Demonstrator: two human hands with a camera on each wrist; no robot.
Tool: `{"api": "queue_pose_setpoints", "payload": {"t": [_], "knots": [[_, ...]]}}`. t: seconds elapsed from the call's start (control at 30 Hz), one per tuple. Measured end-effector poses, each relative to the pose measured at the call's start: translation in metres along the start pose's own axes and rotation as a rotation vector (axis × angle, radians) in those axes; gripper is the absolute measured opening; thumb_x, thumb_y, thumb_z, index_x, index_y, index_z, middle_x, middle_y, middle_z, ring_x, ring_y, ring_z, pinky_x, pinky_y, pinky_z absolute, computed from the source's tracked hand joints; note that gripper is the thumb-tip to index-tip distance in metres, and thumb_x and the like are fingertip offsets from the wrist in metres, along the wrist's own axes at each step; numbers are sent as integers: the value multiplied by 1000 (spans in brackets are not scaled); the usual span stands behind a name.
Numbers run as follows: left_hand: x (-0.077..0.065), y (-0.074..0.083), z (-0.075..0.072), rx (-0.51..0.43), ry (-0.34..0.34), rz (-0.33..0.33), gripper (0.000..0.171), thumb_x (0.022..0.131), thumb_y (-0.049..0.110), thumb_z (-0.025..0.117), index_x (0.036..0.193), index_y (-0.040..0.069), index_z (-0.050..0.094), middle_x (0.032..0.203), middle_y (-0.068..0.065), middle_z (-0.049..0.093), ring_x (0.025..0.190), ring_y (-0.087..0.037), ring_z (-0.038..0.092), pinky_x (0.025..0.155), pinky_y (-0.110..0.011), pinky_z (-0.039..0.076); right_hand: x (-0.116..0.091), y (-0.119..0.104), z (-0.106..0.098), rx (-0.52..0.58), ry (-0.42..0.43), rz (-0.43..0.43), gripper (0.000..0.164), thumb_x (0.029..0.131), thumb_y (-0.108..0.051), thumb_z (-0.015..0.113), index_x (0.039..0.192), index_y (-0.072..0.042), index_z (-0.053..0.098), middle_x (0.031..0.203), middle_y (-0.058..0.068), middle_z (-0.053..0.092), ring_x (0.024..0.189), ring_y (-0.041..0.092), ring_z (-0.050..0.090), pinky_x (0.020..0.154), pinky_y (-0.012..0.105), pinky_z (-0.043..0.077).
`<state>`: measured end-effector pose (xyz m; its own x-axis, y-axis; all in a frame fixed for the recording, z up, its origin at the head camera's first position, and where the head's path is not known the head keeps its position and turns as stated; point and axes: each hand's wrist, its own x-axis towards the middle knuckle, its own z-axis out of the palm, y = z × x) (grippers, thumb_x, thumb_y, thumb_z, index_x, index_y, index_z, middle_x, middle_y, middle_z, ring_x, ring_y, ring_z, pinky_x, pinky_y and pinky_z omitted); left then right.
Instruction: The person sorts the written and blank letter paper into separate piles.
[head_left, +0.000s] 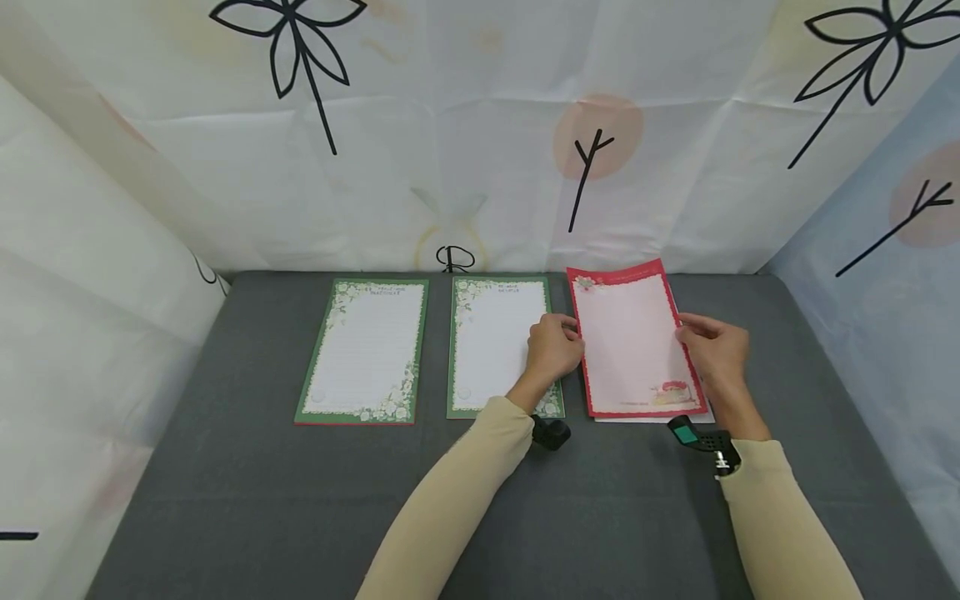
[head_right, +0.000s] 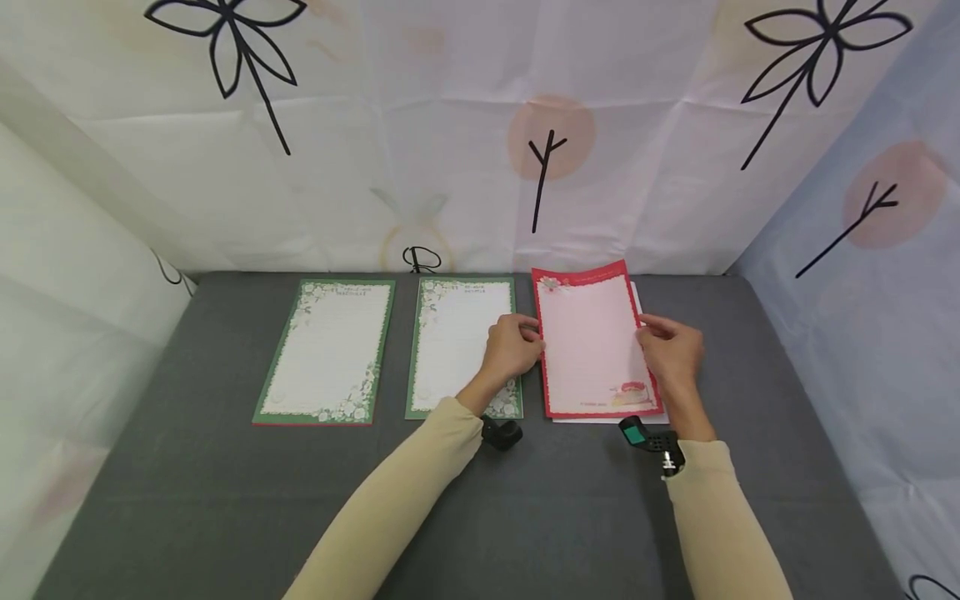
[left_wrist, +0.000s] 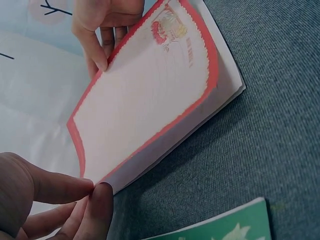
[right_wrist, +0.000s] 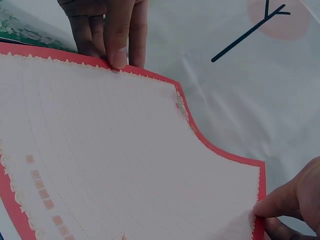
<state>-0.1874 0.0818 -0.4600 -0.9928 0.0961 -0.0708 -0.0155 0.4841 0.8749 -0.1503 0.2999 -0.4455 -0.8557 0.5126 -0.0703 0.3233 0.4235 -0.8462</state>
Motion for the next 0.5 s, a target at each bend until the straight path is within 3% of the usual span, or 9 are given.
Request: {"api": "queue_pose_setpoints", "payload": {"t": [0.37, 0.5], "knots": [[0, 6, 8, 78, -59, -10, 32, 83, -1, 65, 114, 1, 73, 70, 5, 64, 63, -11, 56, 55, -26, 43, 2, 5, -1, -22, 35, 21, 37, 99, -18, 64, 130, 0, 68, 108, 10, 64, 80, 13, 57, 56, 20, 47], [-1, 8, 10, 117, -81, -4, 23, 83, -1, 65, 105, 1, 73, 62, 4, 58, 58, -12, 51, 50, -26, 40, 4, 7, -2, -28, 27, 47, 37, 100, -20, 62, 133, -3, 67, 115, 12, 64, 84, 15, 57, 60, 18, 47]]}}
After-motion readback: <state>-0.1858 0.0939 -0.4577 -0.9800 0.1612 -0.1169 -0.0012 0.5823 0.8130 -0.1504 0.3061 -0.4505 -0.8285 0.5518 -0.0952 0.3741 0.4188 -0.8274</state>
